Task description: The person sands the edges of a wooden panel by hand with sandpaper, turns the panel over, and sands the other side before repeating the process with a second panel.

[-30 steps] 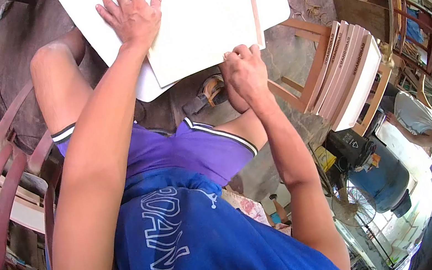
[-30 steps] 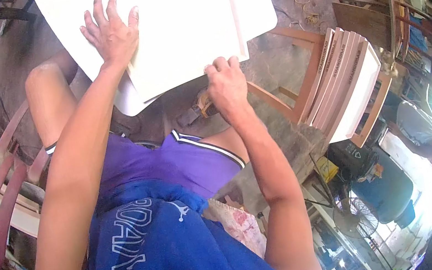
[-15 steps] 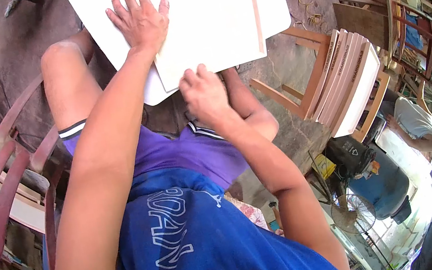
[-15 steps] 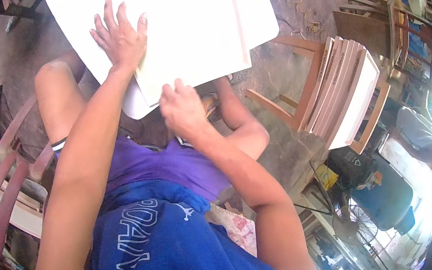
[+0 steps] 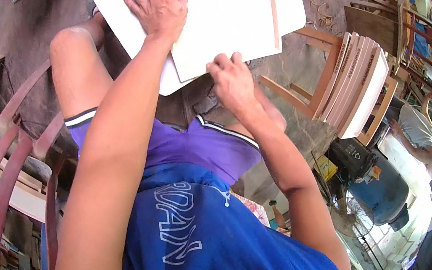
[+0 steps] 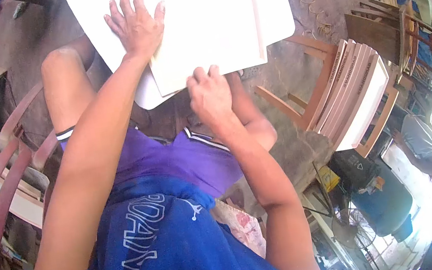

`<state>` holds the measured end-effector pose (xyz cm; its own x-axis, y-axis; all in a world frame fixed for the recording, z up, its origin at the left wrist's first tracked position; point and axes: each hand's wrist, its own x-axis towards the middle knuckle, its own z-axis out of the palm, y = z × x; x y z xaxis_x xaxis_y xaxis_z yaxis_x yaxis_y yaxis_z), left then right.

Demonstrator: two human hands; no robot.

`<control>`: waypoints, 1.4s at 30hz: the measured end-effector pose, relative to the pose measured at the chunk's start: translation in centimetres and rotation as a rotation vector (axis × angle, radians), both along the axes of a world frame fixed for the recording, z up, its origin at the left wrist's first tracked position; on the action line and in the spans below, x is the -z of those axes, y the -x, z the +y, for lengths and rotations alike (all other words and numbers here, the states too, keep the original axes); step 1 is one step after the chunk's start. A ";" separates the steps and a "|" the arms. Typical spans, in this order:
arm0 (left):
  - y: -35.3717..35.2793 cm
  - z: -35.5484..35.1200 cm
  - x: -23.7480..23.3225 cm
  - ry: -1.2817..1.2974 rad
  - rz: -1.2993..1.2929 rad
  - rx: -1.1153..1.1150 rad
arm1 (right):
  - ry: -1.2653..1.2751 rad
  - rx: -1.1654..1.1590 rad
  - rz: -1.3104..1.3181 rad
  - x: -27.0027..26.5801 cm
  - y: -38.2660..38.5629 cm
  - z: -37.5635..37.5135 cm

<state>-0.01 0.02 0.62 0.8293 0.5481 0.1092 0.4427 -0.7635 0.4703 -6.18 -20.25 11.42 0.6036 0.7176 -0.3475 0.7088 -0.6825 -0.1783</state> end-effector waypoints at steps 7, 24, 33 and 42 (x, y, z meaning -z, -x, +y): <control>-0.4 -0.1 -0.1 0.026 0.001 -0.021 | 0.002 -0.052 -0.006 -0.2 0.5 0.7; -0.4 -0.1 -0.1 0.030 0.007 -0.009 | -0.043 -0.051 -0.037 0.3 2.7 2.4; -0.6 0.0 -0.2 0.020 0.002 -0.011 | -0.038 -0.066 -0.015 0.9 3.5 2.9; -0.4 0.0 0.2 0.002 -0.019 -0.012 | -0.125 0.071 -0.094 1.2 5.5 1.3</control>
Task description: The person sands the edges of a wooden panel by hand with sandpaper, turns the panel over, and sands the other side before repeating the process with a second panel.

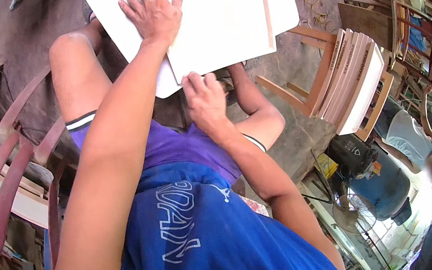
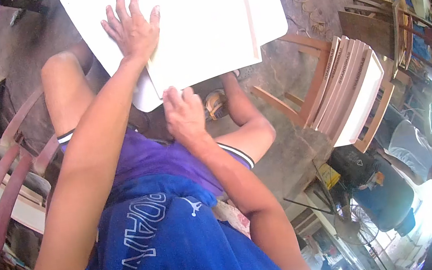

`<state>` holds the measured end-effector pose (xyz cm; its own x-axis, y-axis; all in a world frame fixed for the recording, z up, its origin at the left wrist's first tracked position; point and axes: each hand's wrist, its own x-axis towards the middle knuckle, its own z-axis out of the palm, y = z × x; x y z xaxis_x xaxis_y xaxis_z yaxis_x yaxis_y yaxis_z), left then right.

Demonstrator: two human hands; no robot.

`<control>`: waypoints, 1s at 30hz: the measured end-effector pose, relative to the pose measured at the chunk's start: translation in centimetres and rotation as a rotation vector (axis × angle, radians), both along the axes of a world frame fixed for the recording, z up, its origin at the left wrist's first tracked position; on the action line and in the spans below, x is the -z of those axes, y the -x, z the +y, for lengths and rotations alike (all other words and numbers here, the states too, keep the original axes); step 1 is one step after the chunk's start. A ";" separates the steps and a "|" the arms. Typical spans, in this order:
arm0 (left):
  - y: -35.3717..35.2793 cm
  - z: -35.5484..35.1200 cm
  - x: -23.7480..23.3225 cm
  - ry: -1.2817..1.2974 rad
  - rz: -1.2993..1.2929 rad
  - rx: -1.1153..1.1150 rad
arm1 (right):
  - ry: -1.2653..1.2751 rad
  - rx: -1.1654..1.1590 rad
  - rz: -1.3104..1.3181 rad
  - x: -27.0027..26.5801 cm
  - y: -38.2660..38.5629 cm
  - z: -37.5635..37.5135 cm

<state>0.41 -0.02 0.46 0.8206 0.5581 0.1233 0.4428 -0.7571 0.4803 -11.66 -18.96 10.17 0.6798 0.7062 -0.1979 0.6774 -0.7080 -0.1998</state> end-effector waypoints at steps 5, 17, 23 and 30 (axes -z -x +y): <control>0.4 -0.1 0.3 -0.024 -0.014 0.014 | 0.048 0.100 -0.053 -1.3 -1.3 -2.4; 0.2 -0.2 0.2 -0.003 0.014 -0.005 | -0.018 0.103 -0.136 0.1 0.4 0.1; 0.4 -0.2 -0.2 0.005 0.002 0.009 | 0.081 0.094 -0.070 -1.5 -1.8 0.2; 0.3 0.1 0.1 0.002 0.007 0.012 | 0.180 0.002 -0.107 -1.0 -2.8 -1.6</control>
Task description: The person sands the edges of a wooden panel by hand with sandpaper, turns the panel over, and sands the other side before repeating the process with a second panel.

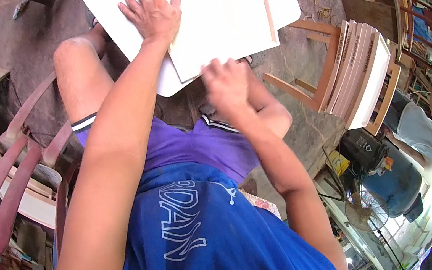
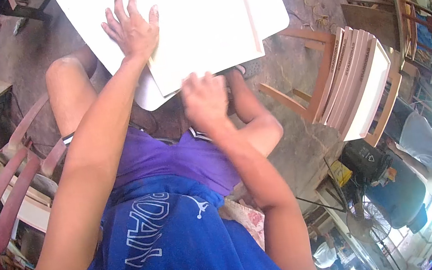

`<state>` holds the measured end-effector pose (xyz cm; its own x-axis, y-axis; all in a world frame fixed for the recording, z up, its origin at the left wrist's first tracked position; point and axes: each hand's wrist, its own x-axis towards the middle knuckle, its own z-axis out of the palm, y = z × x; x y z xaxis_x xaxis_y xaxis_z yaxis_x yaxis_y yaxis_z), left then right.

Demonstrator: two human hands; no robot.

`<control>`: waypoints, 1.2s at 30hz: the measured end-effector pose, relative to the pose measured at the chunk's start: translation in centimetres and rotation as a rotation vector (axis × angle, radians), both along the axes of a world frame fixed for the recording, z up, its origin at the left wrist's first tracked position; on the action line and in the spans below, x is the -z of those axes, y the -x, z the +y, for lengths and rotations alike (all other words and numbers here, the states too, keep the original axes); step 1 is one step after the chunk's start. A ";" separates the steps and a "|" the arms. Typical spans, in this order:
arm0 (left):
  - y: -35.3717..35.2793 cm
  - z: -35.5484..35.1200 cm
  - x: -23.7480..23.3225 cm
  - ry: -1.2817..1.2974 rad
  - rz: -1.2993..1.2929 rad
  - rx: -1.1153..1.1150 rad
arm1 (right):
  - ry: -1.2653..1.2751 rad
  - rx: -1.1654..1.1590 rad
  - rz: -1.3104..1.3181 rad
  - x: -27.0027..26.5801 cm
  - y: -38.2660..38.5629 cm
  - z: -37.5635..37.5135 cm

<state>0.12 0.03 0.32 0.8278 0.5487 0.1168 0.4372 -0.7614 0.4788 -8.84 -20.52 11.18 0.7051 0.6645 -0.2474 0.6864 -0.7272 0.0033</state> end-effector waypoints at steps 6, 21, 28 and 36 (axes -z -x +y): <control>0.2 -0.4 -0.5 0.001 -0.015 -0.008 | -0.259 -0.002 -0.018 0.5 2.2 2.1; 0.0 0.1 0.3 -0.056 0.000 0.010 | -0.319 0.176 -0.251 6.5 1.7 -7.0; 0.0 0.0 -0.1 -0.026 0.004 0.024 | -0.396 0.150 -0.132 5.7 5.9 -0.7; -0.2 0.3 0.4 -0.044 -0.020 0.012 | -0.372 0.178 -0.182 5.1 6.6 0.2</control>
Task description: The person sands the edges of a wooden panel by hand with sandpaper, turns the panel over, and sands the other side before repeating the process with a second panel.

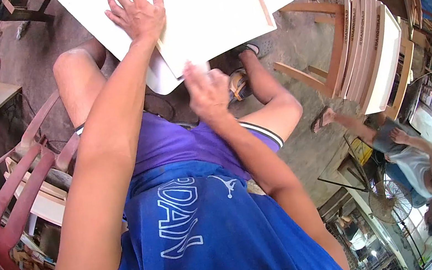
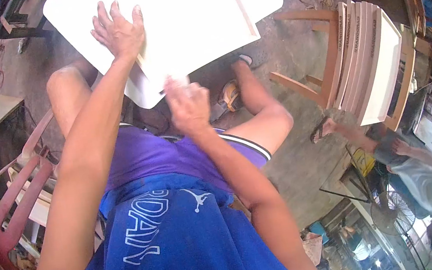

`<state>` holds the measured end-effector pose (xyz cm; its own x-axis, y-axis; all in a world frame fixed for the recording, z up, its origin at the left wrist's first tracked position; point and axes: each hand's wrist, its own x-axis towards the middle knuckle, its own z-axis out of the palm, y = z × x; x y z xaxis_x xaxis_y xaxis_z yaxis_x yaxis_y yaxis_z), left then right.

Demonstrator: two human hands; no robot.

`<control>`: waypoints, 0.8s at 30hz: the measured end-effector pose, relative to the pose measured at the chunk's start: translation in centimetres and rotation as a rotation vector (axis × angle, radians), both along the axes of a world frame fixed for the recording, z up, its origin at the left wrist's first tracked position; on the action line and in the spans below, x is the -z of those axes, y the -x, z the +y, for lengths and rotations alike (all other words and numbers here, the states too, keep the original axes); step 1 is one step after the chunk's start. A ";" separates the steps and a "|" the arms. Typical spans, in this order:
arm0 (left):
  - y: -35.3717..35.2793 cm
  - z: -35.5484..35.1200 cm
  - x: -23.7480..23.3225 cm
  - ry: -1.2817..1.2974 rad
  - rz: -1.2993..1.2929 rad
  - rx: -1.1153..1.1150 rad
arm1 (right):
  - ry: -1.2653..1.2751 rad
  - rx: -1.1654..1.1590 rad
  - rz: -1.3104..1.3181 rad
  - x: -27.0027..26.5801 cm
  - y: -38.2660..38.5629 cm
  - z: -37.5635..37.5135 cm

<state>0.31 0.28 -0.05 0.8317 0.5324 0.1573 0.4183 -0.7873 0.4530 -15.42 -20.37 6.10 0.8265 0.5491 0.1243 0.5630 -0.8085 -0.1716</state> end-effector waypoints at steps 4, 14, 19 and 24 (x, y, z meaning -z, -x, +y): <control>0.1 -0.1 0.2 -0.023 0.003 -0.020 | 0.016 -0.062 0.018 0.1 -0.2 0.0; 0.1 0.1 0.1 0.017 -0.011 -0.002 | 0.145 -0.048 0.050 -1.9 -0.9 0.1; 0.0 -0.3 0.0 0.026 -0.010 0.000 | 0.091 -0.027 0.023 -1.2 0.5 1.9; 0.2 -0.1 0.0 0.010 -0.009 0.007 | 0.101 0.033 -0.071 0.4 -2.5 -2.6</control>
<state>0.16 0.15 -0.04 0.8338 0.5284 0.1597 0.4088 -0.7855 0.4645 -12.94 -22.97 5.74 0.8351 0.5347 0.1290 0.5439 -0.8377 -0.0489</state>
